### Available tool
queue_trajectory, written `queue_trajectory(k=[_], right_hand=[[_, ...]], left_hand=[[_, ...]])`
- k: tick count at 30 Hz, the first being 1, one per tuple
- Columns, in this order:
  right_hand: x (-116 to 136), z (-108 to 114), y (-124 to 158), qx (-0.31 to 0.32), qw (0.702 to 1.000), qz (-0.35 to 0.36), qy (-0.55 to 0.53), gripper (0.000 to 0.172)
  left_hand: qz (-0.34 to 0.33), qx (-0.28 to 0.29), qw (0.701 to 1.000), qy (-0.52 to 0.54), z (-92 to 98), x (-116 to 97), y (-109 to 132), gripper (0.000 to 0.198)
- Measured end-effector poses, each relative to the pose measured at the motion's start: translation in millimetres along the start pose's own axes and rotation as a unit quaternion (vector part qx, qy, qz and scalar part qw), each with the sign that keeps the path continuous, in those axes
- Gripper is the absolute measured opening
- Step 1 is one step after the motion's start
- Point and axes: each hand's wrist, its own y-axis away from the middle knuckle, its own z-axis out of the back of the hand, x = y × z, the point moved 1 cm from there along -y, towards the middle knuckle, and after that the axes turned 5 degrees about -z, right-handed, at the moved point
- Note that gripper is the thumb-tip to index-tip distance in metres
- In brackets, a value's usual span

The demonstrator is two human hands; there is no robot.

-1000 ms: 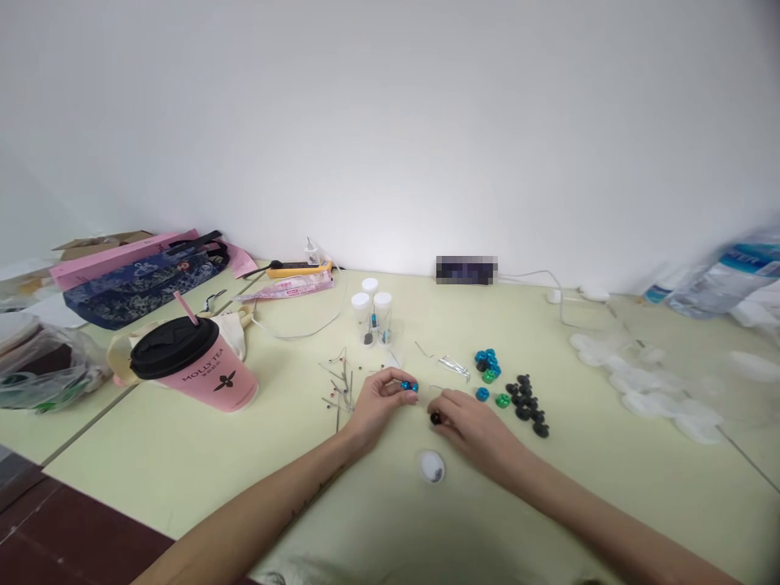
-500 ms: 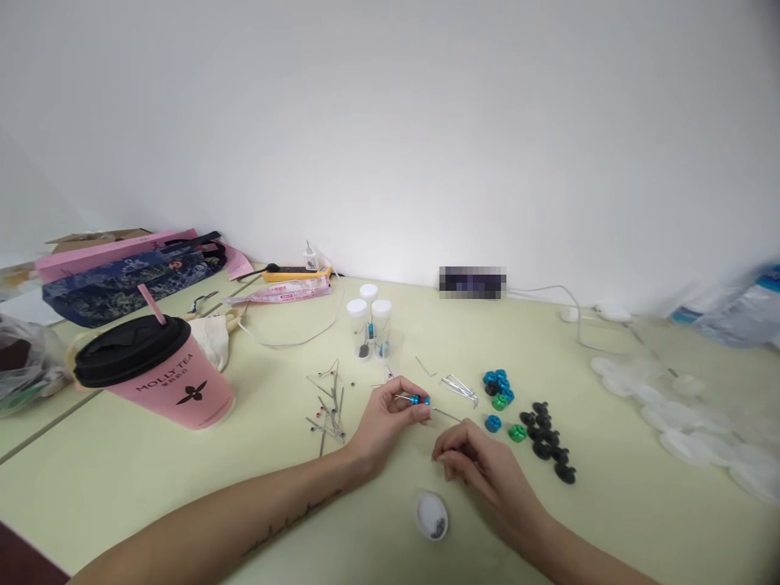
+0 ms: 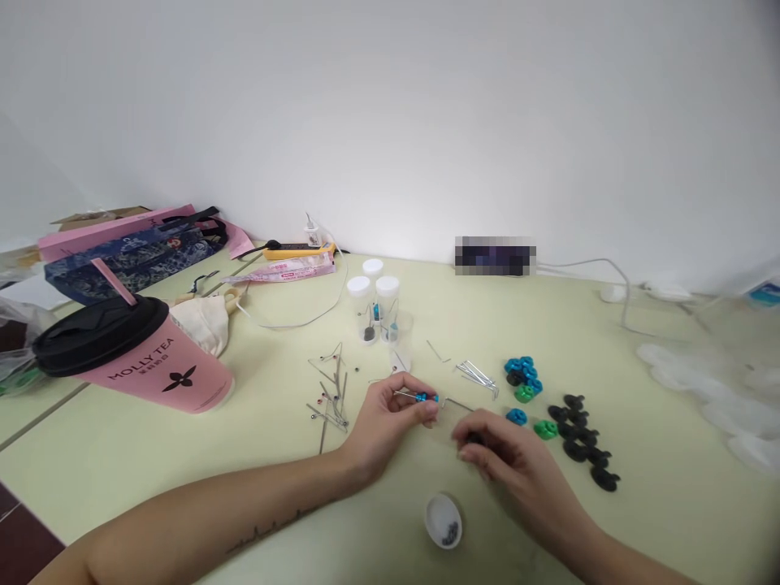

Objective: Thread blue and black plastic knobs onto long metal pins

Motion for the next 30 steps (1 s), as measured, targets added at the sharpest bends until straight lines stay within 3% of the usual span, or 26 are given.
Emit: queue_trajectory(k=[9,15,30], right_hand=[[1.0,3.1,1.2,-0.052,0.996,0.021,0.062,0.029],[-6.9,1.6,4.0,-0.067,0.996,-0.047,-0.035,0.019],[-0.4,1.6,8.6,-0.121,0.988,0.05,-0.084,0.013]], left_hand=[[0.033,0.013,0.999,0.035,0.7,3.2,2.2,0.023],[0.045,0.032,0.998,0.036,-2.6,6.8,8.3,0.021],[0.043,0.042,0.997,0.041,-2.8,7.0,10.1,0.021]])
